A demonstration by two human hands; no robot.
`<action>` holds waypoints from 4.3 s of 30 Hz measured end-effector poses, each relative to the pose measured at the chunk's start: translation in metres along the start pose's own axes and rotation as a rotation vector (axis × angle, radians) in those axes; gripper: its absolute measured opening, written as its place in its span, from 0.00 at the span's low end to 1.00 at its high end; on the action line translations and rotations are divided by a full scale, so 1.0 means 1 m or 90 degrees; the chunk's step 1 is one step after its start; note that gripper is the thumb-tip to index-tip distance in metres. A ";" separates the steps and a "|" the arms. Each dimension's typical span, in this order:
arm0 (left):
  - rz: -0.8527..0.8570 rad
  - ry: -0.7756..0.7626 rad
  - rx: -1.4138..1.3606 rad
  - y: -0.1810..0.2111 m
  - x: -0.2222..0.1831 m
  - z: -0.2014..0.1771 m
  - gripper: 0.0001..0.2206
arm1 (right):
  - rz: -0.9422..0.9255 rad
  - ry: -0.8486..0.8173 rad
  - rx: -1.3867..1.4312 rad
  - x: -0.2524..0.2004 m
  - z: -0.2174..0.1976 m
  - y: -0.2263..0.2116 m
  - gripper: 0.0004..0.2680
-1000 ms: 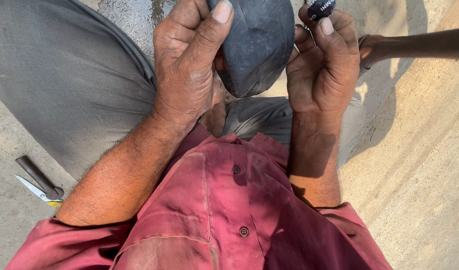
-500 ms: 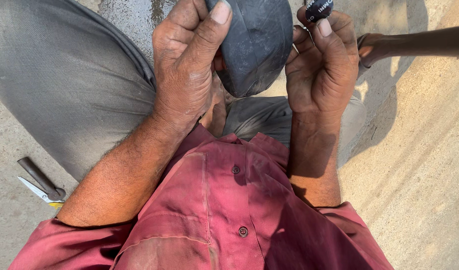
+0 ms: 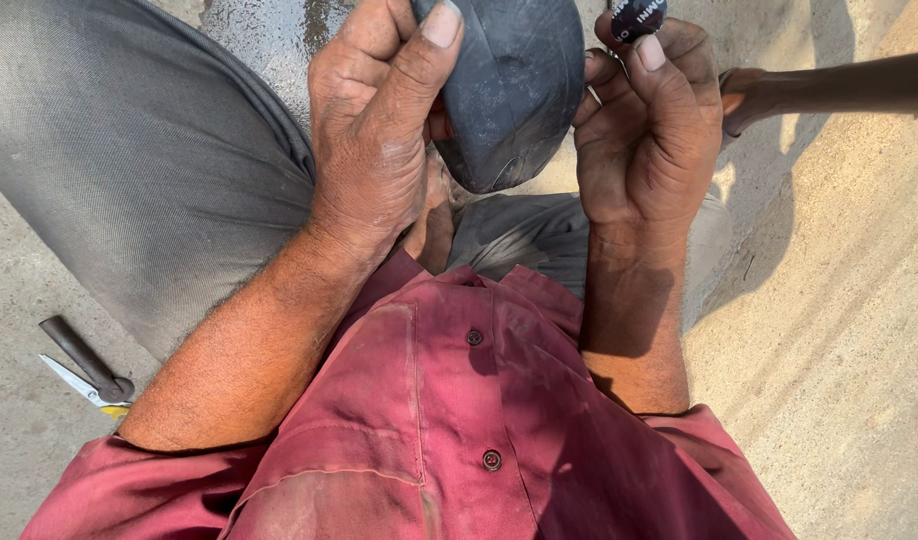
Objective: The person rubs a puncture on a black inner tube with a metal file, applies adhesive from a tube, and attaches a circular repair patch. They سپس secure the patch by hammering it with a metal tool against a flat surface.
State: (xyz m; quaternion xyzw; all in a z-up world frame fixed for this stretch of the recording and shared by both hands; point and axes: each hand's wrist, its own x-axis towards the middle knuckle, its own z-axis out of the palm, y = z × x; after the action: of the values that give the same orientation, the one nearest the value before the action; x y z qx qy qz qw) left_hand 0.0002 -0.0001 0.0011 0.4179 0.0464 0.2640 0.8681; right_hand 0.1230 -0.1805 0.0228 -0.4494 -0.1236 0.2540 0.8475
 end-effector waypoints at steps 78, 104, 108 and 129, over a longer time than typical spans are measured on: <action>-0.008 0.017 0.002 -0.001 -0.004 0.005 0.10 | 0.011 -0.106 -0.364 -0.011 0.050 -0.016 0.04; -0.009 0.015 -0.020 -0.007 -0.001 0.004 0.10 | -0.092 -0.096 -0.513 -0.014 0.053 -0.001 0.06; 0.035 -0.004 -0.033 -0.009 0.002 0.006 0.12 | -0.052 -0.055 -0.375 -0.011 0.049 0.001 0.16; -0.356 0.829 1.039 0.082 -0.363 -0.405 0.17 | 0.234 -0.032 -0.141 -0.005 -0.057 0.005 0.12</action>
State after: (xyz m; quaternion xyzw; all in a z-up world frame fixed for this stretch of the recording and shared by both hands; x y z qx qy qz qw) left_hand -0.4671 0.1454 -0.2502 0.6244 0.7543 0.1173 0.1656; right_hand 0.1422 -0.2204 -0.0130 -0.5481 -0.0874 0.4005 0.7291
